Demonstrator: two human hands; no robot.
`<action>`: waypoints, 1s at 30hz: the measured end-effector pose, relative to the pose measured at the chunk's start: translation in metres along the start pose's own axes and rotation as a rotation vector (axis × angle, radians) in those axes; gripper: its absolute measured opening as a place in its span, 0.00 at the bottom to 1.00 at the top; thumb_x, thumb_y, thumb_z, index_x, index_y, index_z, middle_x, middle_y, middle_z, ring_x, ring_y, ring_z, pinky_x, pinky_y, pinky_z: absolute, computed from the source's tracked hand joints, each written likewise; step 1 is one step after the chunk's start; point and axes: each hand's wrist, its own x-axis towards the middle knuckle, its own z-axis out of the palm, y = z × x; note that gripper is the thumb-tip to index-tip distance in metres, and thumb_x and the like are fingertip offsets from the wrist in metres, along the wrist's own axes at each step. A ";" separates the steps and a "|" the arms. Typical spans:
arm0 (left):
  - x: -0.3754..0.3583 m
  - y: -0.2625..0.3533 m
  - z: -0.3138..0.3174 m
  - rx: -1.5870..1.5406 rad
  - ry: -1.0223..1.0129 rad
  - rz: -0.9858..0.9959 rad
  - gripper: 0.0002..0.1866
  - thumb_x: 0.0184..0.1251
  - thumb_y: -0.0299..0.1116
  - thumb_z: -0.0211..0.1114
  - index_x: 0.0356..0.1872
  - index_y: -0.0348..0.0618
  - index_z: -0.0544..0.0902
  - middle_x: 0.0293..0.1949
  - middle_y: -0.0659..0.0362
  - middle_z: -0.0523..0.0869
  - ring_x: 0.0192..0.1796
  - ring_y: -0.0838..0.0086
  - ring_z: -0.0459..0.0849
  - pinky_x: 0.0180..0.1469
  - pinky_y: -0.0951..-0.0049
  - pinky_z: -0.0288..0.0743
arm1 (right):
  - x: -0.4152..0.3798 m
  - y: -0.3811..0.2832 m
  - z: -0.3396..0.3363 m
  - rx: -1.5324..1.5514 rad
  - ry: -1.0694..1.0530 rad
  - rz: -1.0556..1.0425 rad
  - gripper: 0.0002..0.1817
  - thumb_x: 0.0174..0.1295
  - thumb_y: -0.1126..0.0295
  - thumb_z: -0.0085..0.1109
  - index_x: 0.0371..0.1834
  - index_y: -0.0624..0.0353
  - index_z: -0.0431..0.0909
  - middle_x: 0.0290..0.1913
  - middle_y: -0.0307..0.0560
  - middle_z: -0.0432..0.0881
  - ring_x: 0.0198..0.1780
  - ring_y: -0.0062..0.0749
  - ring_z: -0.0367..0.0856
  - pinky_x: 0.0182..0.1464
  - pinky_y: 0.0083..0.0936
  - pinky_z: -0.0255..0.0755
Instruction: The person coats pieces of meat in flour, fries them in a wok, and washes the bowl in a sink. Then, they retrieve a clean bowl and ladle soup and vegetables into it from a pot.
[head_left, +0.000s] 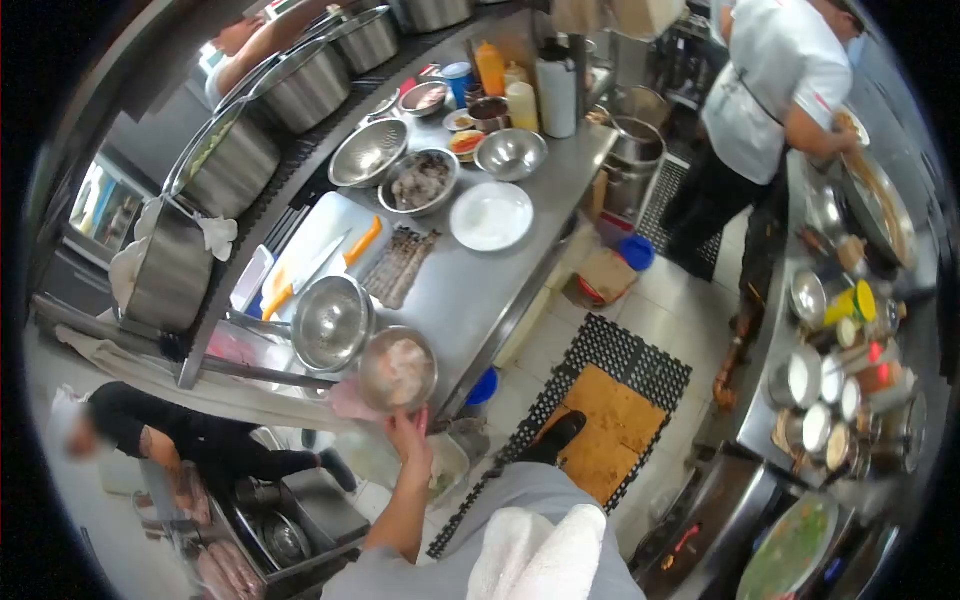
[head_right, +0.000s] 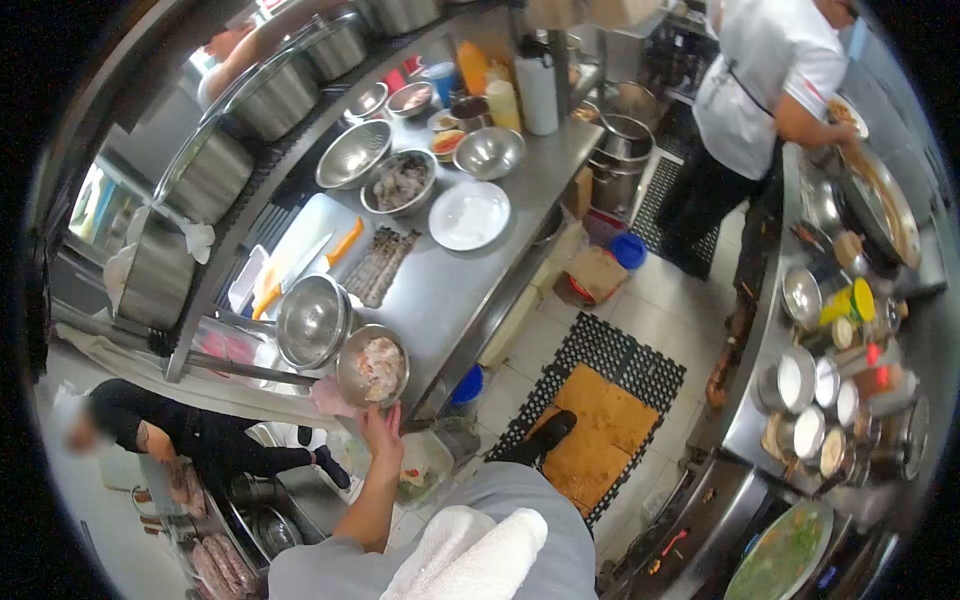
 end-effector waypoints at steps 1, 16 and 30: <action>-0.002 0.003 -0.004 -0.013 0.014 0.009 0.23 0.69 0.41 0.62 0.53 0.39 0.63 0.52 0.49 0.69 0.50 0.61 0.78 0.50 0.64 0.81 | 0.008 -0.009 0.030 0.109 -0.119 0.058 0.22 0.66 0.60 0.60 0.57 0.65 0.78 0.52 0.59 0.82 0.54 0.46 0.80 0.57 0.39 0.74; -0.125 -0.010 0.206 0.778 -1.056 -0.056 0.08 0.71 0.28 0.58 0.40 0.38 0.68 0.37 0.57 0.76 0.31 0.74 0.84 0.28 0.74 0.85 | -0.020 -0.302 0.143 0.808 -0.713 -0.449 0.00 0.57 0.81 0.63 0.30 0.67 0.82 0.27 0.45 0.80 0.27 0.26 0.77 0.28 0.22 0.68; -0.451 -0.121 0.282 0.631 -2.151 0.275 0.08 0.66 0.20 0.57 0.33 0.36 0.65 0.53 0.51 0.74 0.39 0.77 0.82 0.33 0.79 0.83 | 0.113 -0.120 0.092 0.410 -0.427 -0.581 0.10 0.52 0.68 0.67 0.37 0.56 0.84 0.33 0.42 0.81 0.33 0.39 0.83 0.33 0.32 0.77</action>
